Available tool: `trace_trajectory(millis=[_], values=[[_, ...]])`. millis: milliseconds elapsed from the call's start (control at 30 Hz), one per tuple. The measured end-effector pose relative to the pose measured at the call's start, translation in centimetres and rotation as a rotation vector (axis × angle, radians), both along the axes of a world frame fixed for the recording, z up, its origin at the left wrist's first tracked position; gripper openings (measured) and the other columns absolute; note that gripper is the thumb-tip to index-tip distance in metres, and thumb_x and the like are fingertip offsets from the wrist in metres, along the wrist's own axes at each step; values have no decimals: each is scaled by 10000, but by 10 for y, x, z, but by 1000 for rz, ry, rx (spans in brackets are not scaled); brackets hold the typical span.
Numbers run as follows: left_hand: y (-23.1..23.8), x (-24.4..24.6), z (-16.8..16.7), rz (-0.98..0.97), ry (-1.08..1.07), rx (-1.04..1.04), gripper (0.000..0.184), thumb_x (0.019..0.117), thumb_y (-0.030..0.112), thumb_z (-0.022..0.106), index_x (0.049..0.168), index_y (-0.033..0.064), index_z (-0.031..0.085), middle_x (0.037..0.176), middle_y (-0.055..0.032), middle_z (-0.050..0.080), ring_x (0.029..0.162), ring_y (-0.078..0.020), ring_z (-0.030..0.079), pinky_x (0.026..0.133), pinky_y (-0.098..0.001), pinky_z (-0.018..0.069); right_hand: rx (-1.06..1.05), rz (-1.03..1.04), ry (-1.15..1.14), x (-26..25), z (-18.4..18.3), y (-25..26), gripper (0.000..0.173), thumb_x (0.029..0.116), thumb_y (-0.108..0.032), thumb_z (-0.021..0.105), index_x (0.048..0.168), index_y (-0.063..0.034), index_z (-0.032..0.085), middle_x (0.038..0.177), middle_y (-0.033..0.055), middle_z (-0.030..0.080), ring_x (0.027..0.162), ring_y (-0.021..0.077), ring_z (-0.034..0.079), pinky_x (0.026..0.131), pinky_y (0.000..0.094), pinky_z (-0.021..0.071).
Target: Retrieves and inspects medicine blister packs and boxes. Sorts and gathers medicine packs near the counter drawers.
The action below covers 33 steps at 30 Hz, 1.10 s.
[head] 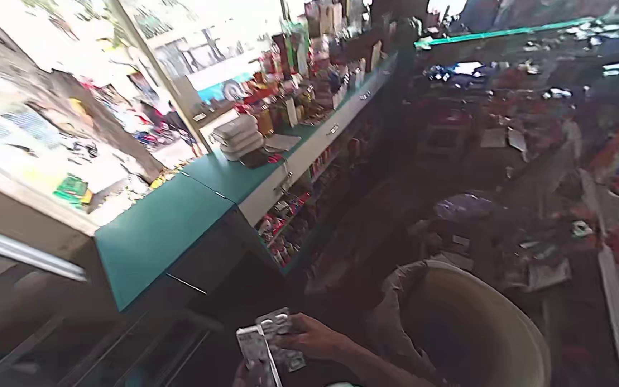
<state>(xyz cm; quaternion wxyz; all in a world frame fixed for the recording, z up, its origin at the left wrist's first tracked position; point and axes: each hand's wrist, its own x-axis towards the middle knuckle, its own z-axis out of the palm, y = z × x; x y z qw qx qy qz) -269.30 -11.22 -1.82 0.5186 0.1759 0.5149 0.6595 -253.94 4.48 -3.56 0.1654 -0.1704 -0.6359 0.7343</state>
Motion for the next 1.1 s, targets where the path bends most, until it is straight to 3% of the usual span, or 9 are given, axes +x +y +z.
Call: trace_trajectory(millis=[67, 200, 333, 400, 500, 600, 700, 833, 1100], values=[[46, -21, -4, -17, -17, 24, 186, 986, 145, 547, 1026, 221, 711, 915, 24, 779, 843, -100, 742, 801, -336, 622, 45, 57, -24, -25, -5, 32, 300, 1056, -290, 560, 1102, -13, 665, 908, 76, 690, 822, 123, 666, 804, 366, 554], [171, -64, -16, -158, 22, 38, 233, 993, 83, 531, 947, 166, 743, 842, -1, 780, 739, -78, 737, 715, -282, 627, 176, 75, -118, -56, -19, 136, 285, 1049, -257, 550, 1029, 9, 651, 823, 113, 647, 750, 190, 637, 722, 434, 520], [321, -87, -8, -228, 58, -7, 203, 1021, 44, 483, 1010, 63, 685, 837, -41, 774, 730, -121, 747, 719, -318, 641, 356, -82, -342, -48, -2, 266, 388, 1018, -380, 610, 1132, -19, 695, 1010, 166, 698, 946, 285, 675, 863, 537, 520], [392, -85, -3, -292, 158, 25, 149, 1004, 4, 528, 1072, 14, 661, 863, -50, 769, 763, -131, 747, 744, -330, 641, 356, -330, -403, -21, 12, 312, 363, 985, -365, 661, 1216, -90, 714, 1133, 108, 718, 1044, 228, 685, 950, 480, 537], [492, -78, 7, -577, 605, 124, 211, 914, 25, 694, 1115, -40, 686, 945, -64, 755, 873, -125, 727, 852, -350, 615, 296, -709, -350, 24, 25, 365, 370, 950, -294, 720, 1288, -147, 692, 1123, 18, 736, 1008, 93, 697, 928, 330, 574], [581, -54, 13, -1003, 1069, 247, 238, 886, 124, 739, 1095, 11, 747, 1104, -136, 741, 1026, -249, 713, 949, -510, 563, 407, -906, -310, 60, 20, 403, 511, 878, -275, 793, 1345, -112, 667, 1198, 31, 729, 1108, 87, 676, 1003, 310, 542], [654, -9, 12, -1280, 1184, 407, 260, 943, 229, 710, 1104, 28, 747, 1196, -153, 717, 1100, -303, 694, 953, -562, 542, 502, -982, -302, 82, 11, 445, 469, 833, -227, 842, 1251, -52, 722, 1115, 126, 723, 1029, 176, 689, 948, 355, 560], [755, 53, 3, -1316, 1026, 570, 324, 941, 252, 718, 1031, -59, 723, 1067, -226, 712, 977, -334, 701, 898, -543, 545, 491, -1073, -314, 122, 4, 529, 295, 833, -166, 828, 1040, 33, 759, 1048, 164, 732, 972, 195, 696, 902, 360, 567], [964, 136, 32, -1189, 936, 597, 352, 902, 240, 773, 1130, -25, 726, 1134, -204, 707, 969, -273, 702, 891, -472, 570, 630, -933, -395, 221, 45, 749, 279, 885, -212, 786, 986, 45, 749, 959, 184, 733, 929, 274, 695, 869, 443, 553]])
